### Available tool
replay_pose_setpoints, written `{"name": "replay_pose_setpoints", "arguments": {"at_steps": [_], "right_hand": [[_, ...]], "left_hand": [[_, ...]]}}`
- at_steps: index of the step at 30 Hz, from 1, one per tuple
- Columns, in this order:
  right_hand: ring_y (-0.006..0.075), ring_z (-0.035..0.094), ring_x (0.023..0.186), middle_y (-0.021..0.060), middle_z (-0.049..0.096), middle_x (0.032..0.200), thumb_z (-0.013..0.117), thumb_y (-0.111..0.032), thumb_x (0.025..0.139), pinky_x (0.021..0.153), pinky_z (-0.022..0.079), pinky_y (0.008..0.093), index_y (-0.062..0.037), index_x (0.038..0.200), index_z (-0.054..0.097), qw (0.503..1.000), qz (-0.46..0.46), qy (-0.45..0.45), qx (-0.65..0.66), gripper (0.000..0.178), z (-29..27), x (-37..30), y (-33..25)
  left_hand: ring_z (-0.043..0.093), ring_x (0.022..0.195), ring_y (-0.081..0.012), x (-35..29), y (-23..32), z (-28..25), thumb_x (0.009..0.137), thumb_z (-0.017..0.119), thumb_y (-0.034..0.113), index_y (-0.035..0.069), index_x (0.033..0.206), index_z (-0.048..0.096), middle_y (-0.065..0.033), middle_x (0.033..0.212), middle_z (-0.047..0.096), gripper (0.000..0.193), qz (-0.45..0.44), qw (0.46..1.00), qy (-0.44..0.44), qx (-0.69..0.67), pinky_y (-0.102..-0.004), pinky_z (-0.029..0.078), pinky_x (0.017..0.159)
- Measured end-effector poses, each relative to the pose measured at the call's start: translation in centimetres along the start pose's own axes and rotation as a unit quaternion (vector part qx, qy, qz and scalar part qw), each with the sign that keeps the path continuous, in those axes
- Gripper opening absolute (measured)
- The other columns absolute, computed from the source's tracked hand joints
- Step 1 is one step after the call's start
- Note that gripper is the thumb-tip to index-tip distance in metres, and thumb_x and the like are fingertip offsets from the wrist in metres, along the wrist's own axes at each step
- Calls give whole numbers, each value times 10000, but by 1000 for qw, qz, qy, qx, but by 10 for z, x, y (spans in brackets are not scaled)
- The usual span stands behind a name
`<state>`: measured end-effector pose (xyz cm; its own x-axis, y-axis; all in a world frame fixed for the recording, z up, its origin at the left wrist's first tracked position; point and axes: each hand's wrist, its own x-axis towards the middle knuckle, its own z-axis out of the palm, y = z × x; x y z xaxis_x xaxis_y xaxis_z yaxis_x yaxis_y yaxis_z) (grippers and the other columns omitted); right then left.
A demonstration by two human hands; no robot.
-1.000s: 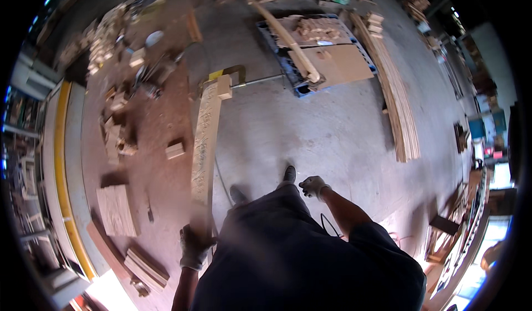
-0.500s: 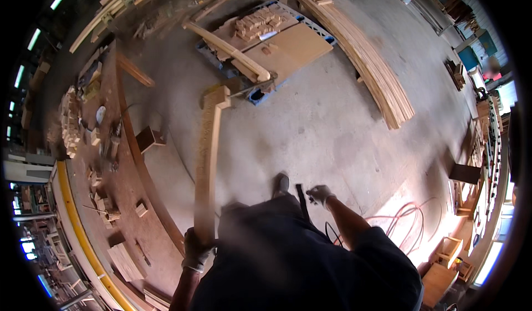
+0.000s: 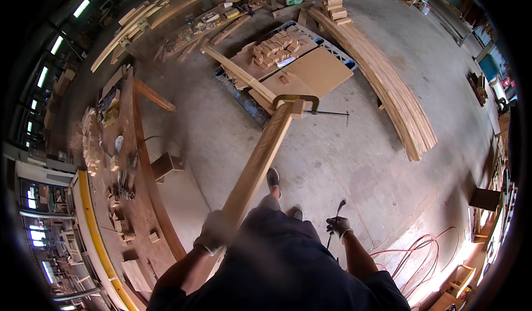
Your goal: The person applies glue to a small wooden block and attaches it to a larger carved wooden piece. They then use a nail gun to secure the block and a clamp to hold the assembly in place. Finally, they use a chisel to smooth the joint and move the finished piece to a nearby table.
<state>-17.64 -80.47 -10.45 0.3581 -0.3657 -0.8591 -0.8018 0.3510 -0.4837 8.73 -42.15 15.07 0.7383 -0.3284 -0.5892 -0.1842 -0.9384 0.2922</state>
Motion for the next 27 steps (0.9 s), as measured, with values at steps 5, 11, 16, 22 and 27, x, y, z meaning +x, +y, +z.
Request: {"name": "replay_pose_setpoints", "arguments": {"at_steps": [5, 11, 16, 22, 27], "right_hand": [[234, 739, 666, 144, 758, 865, 784, -218, 953, 553, 581, 365, 15, 1076, 719, 1000, 3, -7, 27, 271, 11, 29, -50], [194, 718, 657, 119, 746, 850, 757, -219, 964, 567, 570, 327, 9, 1074, 729, 998, -11, 22, 50, 254, 22, 42, -146], [199, 702, 655, 102, 727, 814, 744, -238, 999, 573, 558, 351, 10, 1086, 710, 994, -64, 59, 64, 265, 40, 72, -204], [226, 709, 683, 163, 727, 925, 648, -530, 1021, 618, 575, 344, 30, 1251, 648, 961, -54, 23, 270, 606, 53, 112, -307], [232, 706, 737, 173, 720, 996, 607, -649, 1004, 650, 567, 344, 39, 1378, 558, 910, -48, -16, 410, 785, 61, 161, -377]], "left_hand": [[638, 1027, -429, 58, 33, -44, 874, 758, 394, -73, 1204, 585, -274, 1250, 586, 598, 96, 994, 28, 47, -514, 531, 946], [601, 1263, -435, 151, 72, -102, 716, 889, 423, -42, 1314, 547, -267, 1339, 565, 831, 30, 997, -72, 14, -466, 515, 1075], [606, 1243, -439, 229, 95, -125, 660, 920, 450, -17, 1346, 530, -270, 1331, 568, 917, 79, 988, -96, 86, -458, 519, 1070], [599, 1253, -432, 314, 145, -156, 690, 894, 449, -9, 1361, 490, -268, 1356, 541, 908, 127, 971, -121, 160, -455, 515, 1074], [573, 1267, -411, 372, 185, -171, 706, 880, 430, 17, 1385, 471, -233, 1344, 532, 895, 149, 956, -138, 211, -453, 502, 1077]]}}
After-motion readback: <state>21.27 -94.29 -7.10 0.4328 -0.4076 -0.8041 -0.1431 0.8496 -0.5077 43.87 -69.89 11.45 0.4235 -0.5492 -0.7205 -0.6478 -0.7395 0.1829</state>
